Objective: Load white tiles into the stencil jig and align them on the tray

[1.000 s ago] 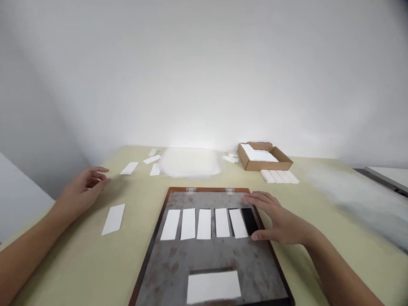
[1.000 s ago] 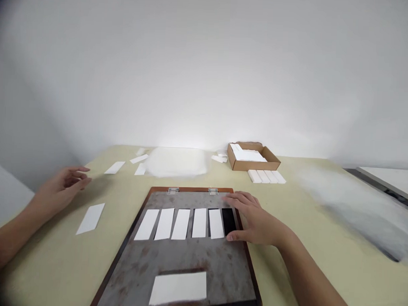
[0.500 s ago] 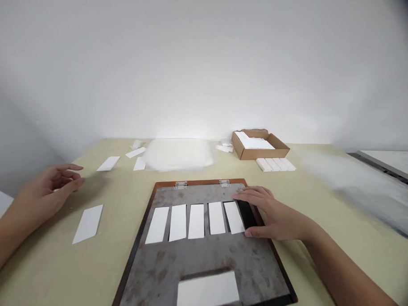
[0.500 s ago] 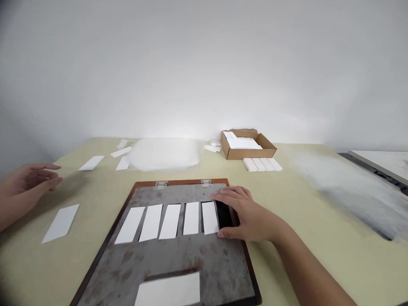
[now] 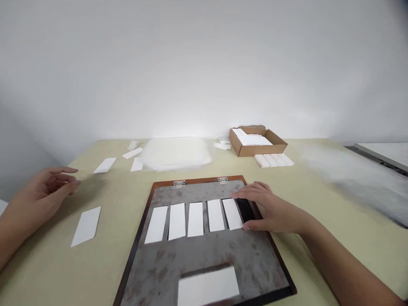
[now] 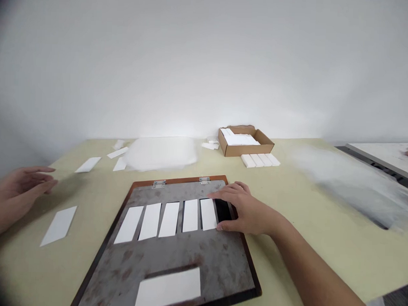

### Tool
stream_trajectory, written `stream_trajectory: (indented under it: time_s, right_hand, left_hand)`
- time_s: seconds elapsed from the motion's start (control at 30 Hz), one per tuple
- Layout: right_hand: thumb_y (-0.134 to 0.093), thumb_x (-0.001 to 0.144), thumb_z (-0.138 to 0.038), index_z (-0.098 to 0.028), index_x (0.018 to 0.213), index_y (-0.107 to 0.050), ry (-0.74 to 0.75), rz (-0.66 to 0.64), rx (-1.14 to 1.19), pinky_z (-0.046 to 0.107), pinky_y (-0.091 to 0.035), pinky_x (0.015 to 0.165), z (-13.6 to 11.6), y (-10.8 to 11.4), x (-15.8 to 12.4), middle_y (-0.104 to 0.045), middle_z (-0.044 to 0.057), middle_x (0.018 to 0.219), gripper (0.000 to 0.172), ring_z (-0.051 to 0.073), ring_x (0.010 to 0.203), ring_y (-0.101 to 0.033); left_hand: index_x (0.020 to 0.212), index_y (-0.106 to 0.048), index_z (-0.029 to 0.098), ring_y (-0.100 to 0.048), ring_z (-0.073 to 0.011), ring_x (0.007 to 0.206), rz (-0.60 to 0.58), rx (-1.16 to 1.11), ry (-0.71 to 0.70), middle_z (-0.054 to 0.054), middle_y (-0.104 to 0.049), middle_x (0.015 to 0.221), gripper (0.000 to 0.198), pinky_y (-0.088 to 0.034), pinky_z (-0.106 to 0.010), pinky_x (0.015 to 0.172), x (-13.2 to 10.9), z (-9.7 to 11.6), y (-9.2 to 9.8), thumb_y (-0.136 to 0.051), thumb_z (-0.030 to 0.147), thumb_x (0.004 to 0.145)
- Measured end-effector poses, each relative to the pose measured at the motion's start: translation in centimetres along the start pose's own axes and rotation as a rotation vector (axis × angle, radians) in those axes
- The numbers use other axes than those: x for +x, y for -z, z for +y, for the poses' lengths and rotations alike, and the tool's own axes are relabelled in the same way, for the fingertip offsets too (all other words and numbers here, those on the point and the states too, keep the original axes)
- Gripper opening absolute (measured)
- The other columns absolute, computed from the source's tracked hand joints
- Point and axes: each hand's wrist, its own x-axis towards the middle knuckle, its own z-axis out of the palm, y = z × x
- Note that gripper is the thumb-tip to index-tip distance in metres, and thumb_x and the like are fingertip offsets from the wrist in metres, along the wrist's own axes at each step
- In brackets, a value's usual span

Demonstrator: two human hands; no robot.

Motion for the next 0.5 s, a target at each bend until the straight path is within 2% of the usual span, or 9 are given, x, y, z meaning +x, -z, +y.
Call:
stream_trajectory:
  time_s: [0.2,0.5]
  right_hand:
    - [-0.082,0.087,-0.055,-0.04,0.152,-0.054,0.008,0.009,0.002,0.056,-0.017,0.129,-0.26,-0.08,0.03,-0.062,0.001,0.147,0.072,0.03,0.143,-0.047]
    - [-0.08,0.089,-0.053,-0.039,0.153,-0.053,0.034,0.026,-0.019,0.056,-0.015,0.13,-0.16,-0.37,0.11,-0.062,0.002,0.148,0.07,0.03,0.144,-0.048]
  left_hand:
    - [0.131,-0.06,0.023,-0.069,-0.0208,0.085,-0.01,-0.03,0.009,-0.004,-0.071,0.101,0.057,-0.055,-0.028,0.07,-0.24,0.93,0.29,-0.062,0.06,0.087]
    - [0.13,-0.059,0.024,-0.068,-0.0205,0.083,-0.012,-0.072,0.012,-0.002,-0.069,0.098,0.055,-0.054,-0.029,0.069,0.24,0.04,-0.14,-0.063,0.058,0.086]
